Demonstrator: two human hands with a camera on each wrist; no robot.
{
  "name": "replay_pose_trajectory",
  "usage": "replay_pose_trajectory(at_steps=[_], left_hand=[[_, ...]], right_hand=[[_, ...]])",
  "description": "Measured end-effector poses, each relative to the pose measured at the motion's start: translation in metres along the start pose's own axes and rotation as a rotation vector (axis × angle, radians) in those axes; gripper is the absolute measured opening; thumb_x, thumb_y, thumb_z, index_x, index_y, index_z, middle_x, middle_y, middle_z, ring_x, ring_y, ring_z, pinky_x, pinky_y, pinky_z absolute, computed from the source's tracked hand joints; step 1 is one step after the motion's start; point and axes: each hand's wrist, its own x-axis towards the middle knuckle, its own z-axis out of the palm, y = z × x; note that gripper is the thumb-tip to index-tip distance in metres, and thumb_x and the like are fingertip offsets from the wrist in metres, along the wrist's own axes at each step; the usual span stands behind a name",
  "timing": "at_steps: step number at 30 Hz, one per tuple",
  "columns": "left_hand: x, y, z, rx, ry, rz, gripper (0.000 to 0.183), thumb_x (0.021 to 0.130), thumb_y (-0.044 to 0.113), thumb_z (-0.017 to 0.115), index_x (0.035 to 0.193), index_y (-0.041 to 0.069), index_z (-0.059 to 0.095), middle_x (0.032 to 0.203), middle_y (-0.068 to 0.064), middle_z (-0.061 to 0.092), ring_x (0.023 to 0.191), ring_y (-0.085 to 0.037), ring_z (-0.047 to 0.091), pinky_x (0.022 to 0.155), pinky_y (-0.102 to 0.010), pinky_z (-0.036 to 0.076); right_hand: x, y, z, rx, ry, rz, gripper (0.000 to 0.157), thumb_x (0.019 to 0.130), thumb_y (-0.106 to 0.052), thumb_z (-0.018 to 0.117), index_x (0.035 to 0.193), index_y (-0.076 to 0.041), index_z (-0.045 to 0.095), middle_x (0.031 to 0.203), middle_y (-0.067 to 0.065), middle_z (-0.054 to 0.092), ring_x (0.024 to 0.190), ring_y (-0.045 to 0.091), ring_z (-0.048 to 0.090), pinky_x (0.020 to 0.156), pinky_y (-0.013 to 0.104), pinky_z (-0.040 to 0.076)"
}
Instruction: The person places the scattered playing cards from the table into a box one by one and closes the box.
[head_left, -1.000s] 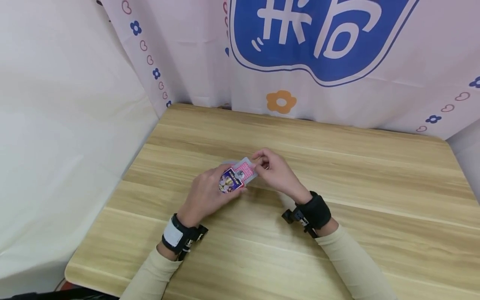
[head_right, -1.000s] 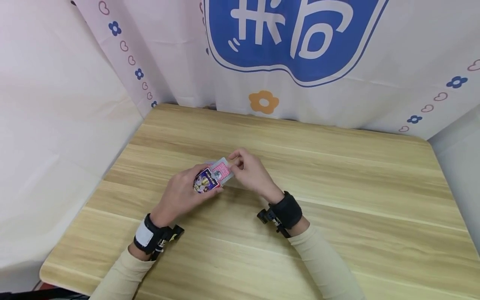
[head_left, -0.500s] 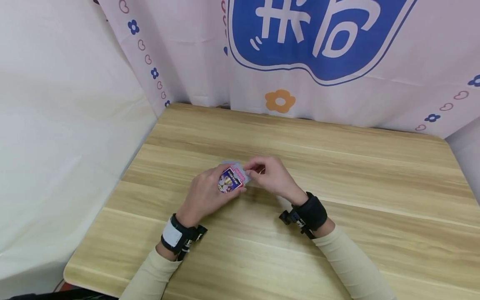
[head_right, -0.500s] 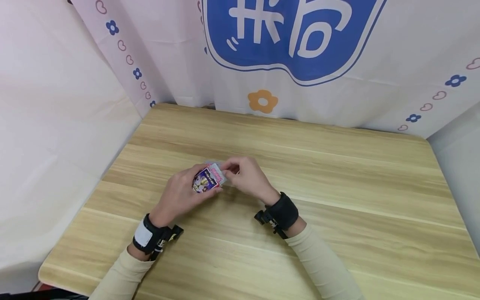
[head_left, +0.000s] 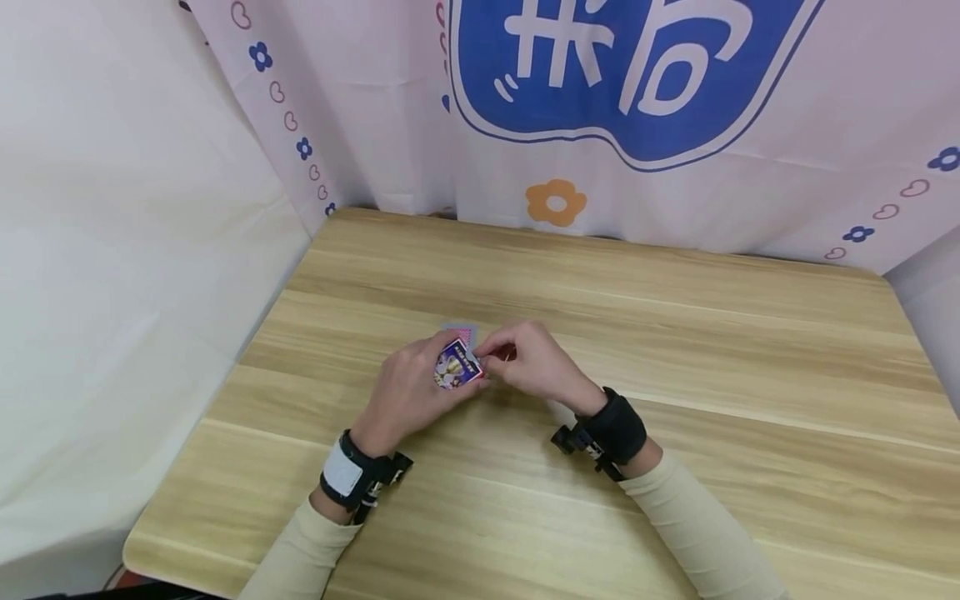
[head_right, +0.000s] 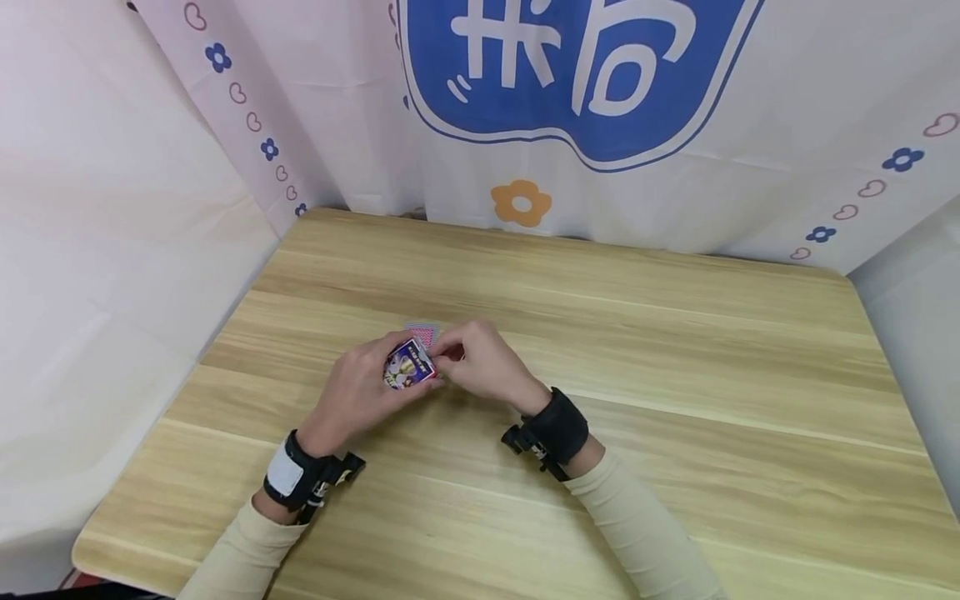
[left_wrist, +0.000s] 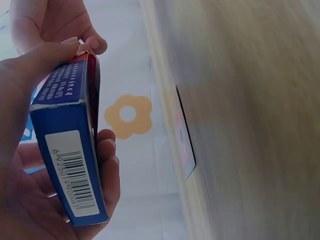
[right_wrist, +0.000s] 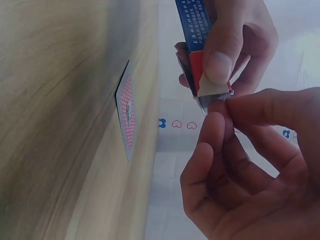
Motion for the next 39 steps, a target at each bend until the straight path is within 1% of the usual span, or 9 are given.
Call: replay_pose_trajectory(at_steps=[7, 13, 17, 20, 24, 27, 30, 34, 39], left_hand=[[-0.002, -0.006, -0.001, 0.022, -0.024, -0.004, 0.073, 0.080, 0.054, 0.088, 0.128, 0.001, 0.069, 0.090, -0.012, 0.078, 0.069, -0.017, 0.069, 0.056, -0.030, 0.053], [0.000, -0.014, -0.007, 0.030, -0.082, -0.058, 0.073, 0.080, 0.049, 0.090, 0.131, 0.002, 0.067, 0.095, -0.013, 0.078, 0.074, -0.019, 0.070, 0.060, -0.033, 0.055], [0.001, -0.021, -0.013, 0.037, -0.071, -0.117, 0.070, 0.079, 0.045, 0.092, 0.129, 0.003, 0.067, 0.100, -0.014, 0.078, 0.077, -0.022, 0.072, 0.062, -0.036, 0.057], [0.001, -0.025, -0.015, 0.047, -0.050, -0.132, 0.068, 0.078, 0.043, 0.092, 0.127, 0.002, 0.067, 0.100, -0.015, 0.078, 0.078, -0.023, 0.073, 0.062, -0.037, 0.058], [0.002, -0.027, -0.013, 0.044, -0.043, -0.116, 0.068, 0.078, 0.045, 0.092, 0.125, 0.002, 0.067, 0.099, -0.014, 0.079, 0.077, -0.023, 0.074, 0.062, -0.037, 0.058], [0.002, -0.026, -0.011, 0.041, -0.039, -0.104, 0.069, 0.077, 0.045, 0.093, 0.125, 0.002, 0.068, 0.098, -0.014, 0.079, 0.076, -0.023, 0.074, 0.061, -0.036, 0.058], [0.004, -0.024, -0.010, 0.043, -0.033, -0.100, 0.069, 0.077, 0.045, 0.093, 0.125, 0.003, 0.068, 0.096, -0.013, 0.079, 0.074, -0.023, 0.073, 0.060, -0.037, 0.058], [0.005, -0.020, -0.009, 0.043, -0.030, -0.095, 0.069, 0.077, 0.047, 0.092, 0.126, 0.005, 0.068, 0.096, -0.013, 0.079, 0.074, -0.023, 0.073, 0.061, -0.038, 0.058], [0.003, -0.015, -0.004, 0.006, -0.039, -0.067, 0.069, 0.079, 0.049, 0.091, 0.127, 0.005, 0.068, 0.098, -0.012, 0.079, 0.077, -0.020, 0.074, 0.064, -0.035, 0.059]], right_hand=[[0.009, 0.005, -0.004, -0.046, -0.056, 0.006, 0.020, 0.099, -0.009, 0.066, 0.111, -0.008, 0.081, 0.107, 0.006, 0.080, 0.090, 0.014, 0.069, 0.081, 0.030, 0.057], [0.038, 0.015, -0.008, -0.259, -0.056, 0.024, 0.025, 0.099, -0.010, 0.067, 0.120, 0.000, 0.076, 0.107, 0.012, 0.078, 0.094, 0.022, 0.070, 0.086, 0.037, 0.059], [0.060, 0.024, 0.001, -0.417, -0.116, 0.024, 0.040, 0.096, -0.024, 0.077, 0.128, -0.001, 0.072, 0.113, 0.013, 0.075, 0.099, 0.024, 0.069, 0.091, 0.039, 0.059], [0.071, 0.027, 0.009, -0.510, -0.159, 0.039, 0.054, 0.092, -0.036, 0.081, 0.133, -0.004, 0.067, 0.124, 0.014, 0.067, 0.109, 0.026, 0.063, 0.095, 0.041, 0.057], [0.075, 0.029, 0.017, -0.562, -0.199, 0.087, 0.054, 0.087, -0.040, 0.084, 0.123, -0.004, 0.065, 0.127, 0.017, 0.057, 0.115, 0.030, 0.054, 0.097, 0.043, 0.053], [0.071, 0.031, 0.014, -0.531, -0.197, 0.127, 0.048, 0.083, -0.036, 0.088, 0.107, -0.003, 0.062, 0.117, 0.015, 0.055, 0.107, 0.028, 0.051, 0.090, 0.040, 0.051], [0.064, 0.032, 0.005, -0.463, -0.164, 0.130, 0.032, 0.087, -0.022, 0.082, 0.098, -0.001, 0.061, 0.099, 0.010, 0.056, 0.089, 0.024, 0.053, 0.075, 0.034, 0.048], [0.048, 0.031, -0.010, -0.299, -0.105, 0.092, 0.017, 0.096, -0.005, 0.067, 0.111, 0.000, 0.060, 0.090, 0.007, 0.059, 0.076, 0.020, 0.055, 0.065, 0.031, 0.046], [0.023, 0.026, -0.025, -0.036, -0.029, 0.093, 0.034, 0.096, -0.005, 0.064, 0.130, -0.003, 0.059, 0.103, 0.010, 0.067, 0.087, 0.019, 0.062, 0.073, 0.030, 0.052]])
